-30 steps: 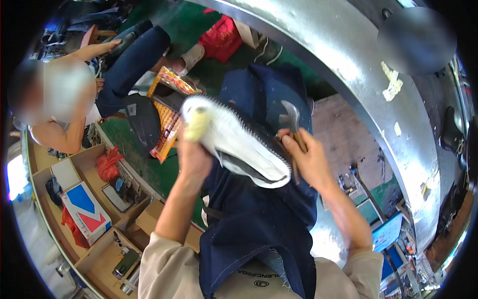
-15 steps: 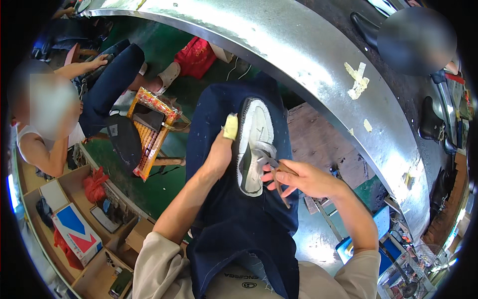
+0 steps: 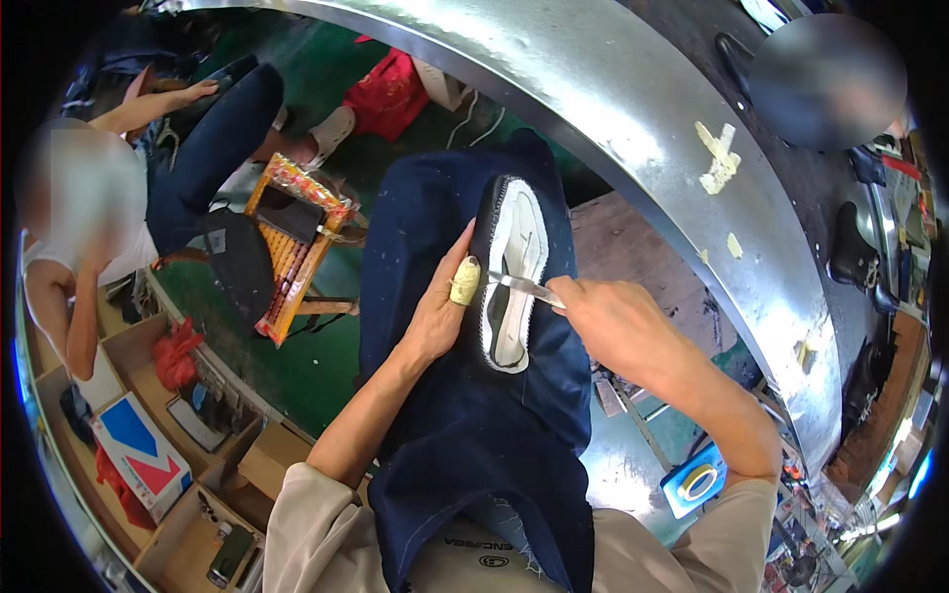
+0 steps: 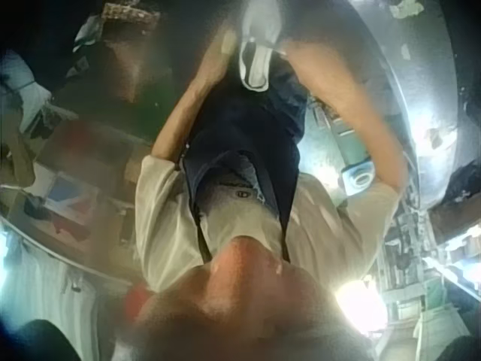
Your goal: The recorder is using pliers to pull and secure the upper material of a shoe around a last, repeating the process for multiple shoes on a production line.
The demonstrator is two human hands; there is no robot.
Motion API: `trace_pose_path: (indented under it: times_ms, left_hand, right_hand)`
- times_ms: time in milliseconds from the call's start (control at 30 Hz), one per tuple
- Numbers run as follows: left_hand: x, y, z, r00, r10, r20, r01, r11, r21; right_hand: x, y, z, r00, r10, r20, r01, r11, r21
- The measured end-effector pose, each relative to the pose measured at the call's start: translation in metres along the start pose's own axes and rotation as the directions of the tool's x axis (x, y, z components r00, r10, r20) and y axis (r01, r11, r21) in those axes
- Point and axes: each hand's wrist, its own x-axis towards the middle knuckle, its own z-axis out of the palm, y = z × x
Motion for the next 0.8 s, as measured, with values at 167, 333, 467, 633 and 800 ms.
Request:
trace_pose_path:
  times_ms: [167, 333, 467, 633, 800]
  left_hand:
    - [-0.003, 0.010, 0.006, 0.989, -0.143, 0.027, 0.145, 0.960, -0.241]
    - [0.005, 0.000, -0.023, 0.888, -0.366, 0.278, 0.459, 0.728, -0.509]
    - [0.016, 0.008, -0.013, 0.888, -0.434, 0.150, 0.459, 0.843, -0.281]
    - [0.004, 0.003, -0.003, 0.932, -0.359, -0.055, 0.329, 0.897, -0.296]
    - [-0.002, 0.011, 0.011, 0.930, -0.324, -0.171, 0.280, 0.930, -0.236]
  right_hand:
    - [-0.002, -0.014, 0.004, 0.998, -0.062, -0.021, 0.058, 0.988, -0.142]
    - [-0.005, -0.014, 0.057, 0.981, 0.134, -0.140, -0.101, 0.970, 0.219]
    - [-0.007, -0.035, 0.086, 0.895, 0.364, -0.257, -0.191, 0.835, 0.517]
    - [-0.005, -0.047, 0.093, 0.868, 0.452, -0.206, -0.150, 0.634, 0.759]
    - [-0.008, -0.026, 0.068, 0.916, 0.380, 0.127, -0.214, 0.198, 0.957]
